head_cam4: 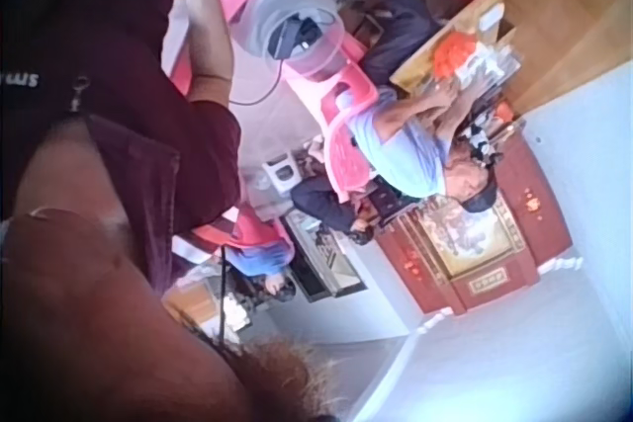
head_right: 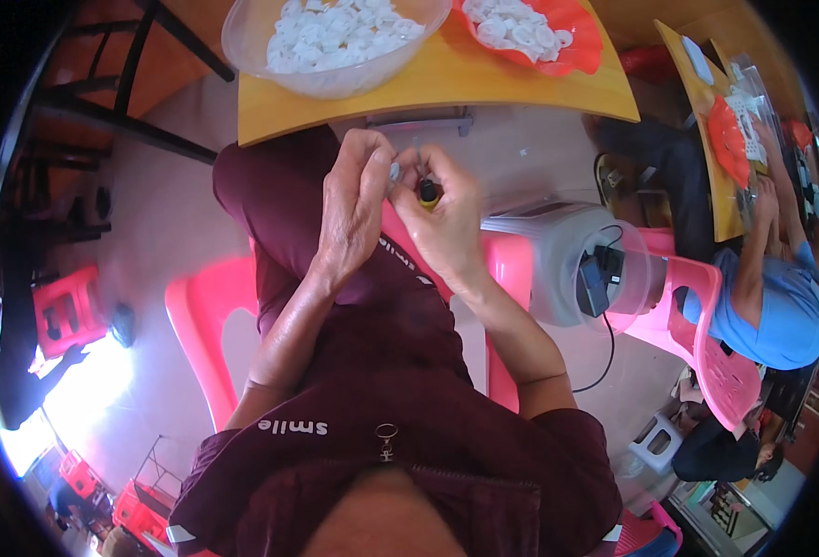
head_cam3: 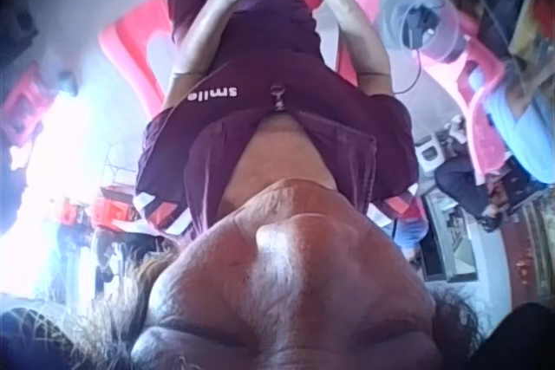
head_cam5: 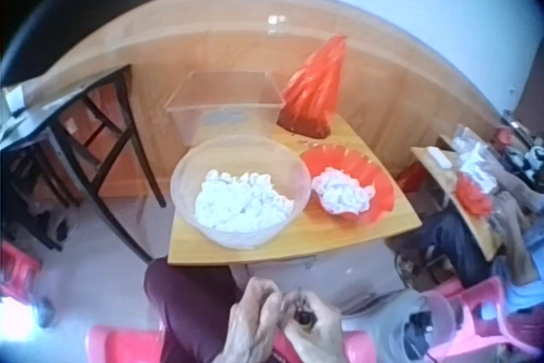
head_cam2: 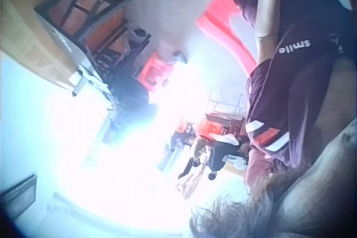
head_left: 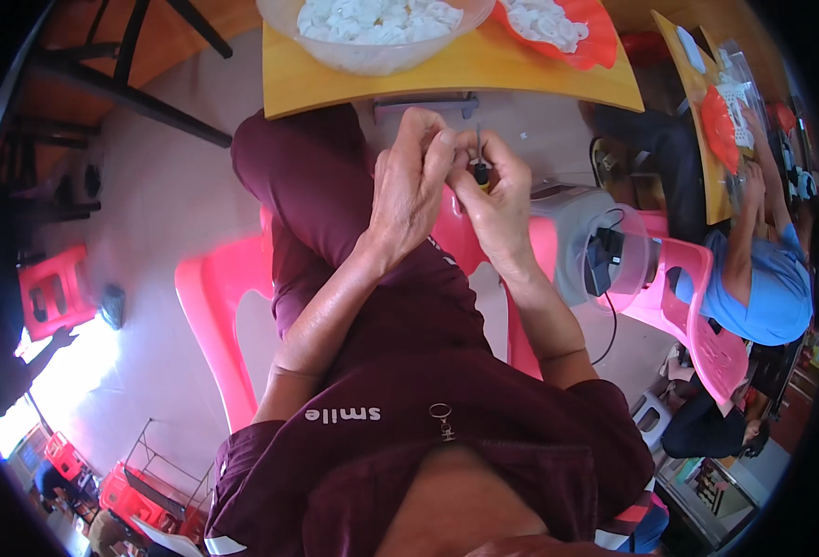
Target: The person takes plastic components from a bowl and scrapes them one at a time using a small hand tool.
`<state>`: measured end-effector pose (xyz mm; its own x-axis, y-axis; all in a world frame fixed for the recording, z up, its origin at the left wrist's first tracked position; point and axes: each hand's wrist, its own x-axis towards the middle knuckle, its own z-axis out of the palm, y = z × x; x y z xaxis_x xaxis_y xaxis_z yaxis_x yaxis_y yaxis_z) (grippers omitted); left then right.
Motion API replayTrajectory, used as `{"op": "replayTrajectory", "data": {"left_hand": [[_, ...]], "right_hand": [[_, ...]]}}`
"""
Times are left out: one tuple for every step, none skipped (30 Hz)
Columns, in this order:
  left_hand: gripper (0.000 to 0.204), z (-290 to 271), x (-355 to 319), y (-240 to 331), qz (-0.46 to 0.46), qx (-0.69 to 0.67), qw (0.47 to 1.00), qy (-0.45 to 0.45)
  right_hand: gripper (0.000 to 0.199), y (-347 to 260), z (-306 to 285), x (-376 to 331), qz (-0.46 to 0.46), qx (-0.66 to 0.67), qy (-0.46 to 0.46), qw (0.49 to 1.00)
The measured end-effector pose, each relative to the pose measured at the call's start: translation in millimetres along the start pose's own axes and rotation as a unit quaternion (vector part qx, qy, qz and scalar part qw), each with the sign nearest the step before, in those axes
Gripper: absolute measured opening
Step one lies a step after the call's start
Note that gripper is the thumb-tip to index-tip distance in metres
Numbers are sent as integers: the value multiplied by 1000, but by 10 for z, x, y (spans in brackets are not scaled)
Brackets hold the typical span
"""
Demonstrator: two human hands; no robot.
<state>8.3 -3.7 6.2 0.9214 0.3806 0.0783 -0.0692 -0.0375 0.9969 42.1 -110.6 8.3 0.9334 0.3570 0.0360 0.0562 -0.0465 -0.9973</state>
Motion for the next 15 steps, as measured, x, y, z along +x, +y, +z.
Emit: {"op": "replayTrajectory", "data": {"left_hand": [[15, 0, -4, 5, -5, 11, 1000, 0], [15, -9, -6, 16, -10, 21, 1000, 0], [14, -6, -7, 43, -17, 30, 999, 5], [14, 2, -13, 49, -11, 28, 1000, 0], [14, 14, -16, 44, -9, 34, 999, 6], [14, 29, -12, 39, -7, 41, 999, 13], [14, 34, -17, 47, -13, 39, 999, 12], [14, 46, -18, 43, -7, 38, 999, 8], [14, 62, -17, 35, 2, 35, 999, 16], [14, 93, -19, 34, 11, 30, 999, 20], [13, 107, -25, 48, 17, 35, 999, 17], [13, 113, -35, 28, 29, 22, 999, 16], [13, 109, -47, 6, 26, 17, 999, 16], [14, 60, -27, -63, 38, 94, 994, 27], [13, 61, -21, -109, 49, 93, 994, 42]], "right_hand": [[11, 1, 7, -2, 6, -1, -2, 1000], [12, -5, 26, -1, 11, 5, 7, 1000], [12, 15, 27, 7, 0, -4, 8, 1000], [13, 51, 27, 11, -11, -14, 9, 1000], [13, 65, 30, 15, -23, -32, 14, 999], [13, 63, 27, 18, -29, -34, 20, 999], [12, 52, 33, 8, -12, -21, 21, 999], [11, 47, 35, 3, 4, -8, 22, 1000], [10, 69, 30, 4, -1, -3, 24, 1000], [9, 88, 21, -1, -4, -1, 31, 1000], [9, 88, 15, -8, -7, 0, 40, 999], [9, 61, 3, -26, 1, -16, 40, 999], [9, 43, 23, -40, 10, -29, 52, 998], [8, 53, 34, -24, -8, -28, 42, 999], [8, 81, 62, -6, -31, -9, 45, 998]]}}
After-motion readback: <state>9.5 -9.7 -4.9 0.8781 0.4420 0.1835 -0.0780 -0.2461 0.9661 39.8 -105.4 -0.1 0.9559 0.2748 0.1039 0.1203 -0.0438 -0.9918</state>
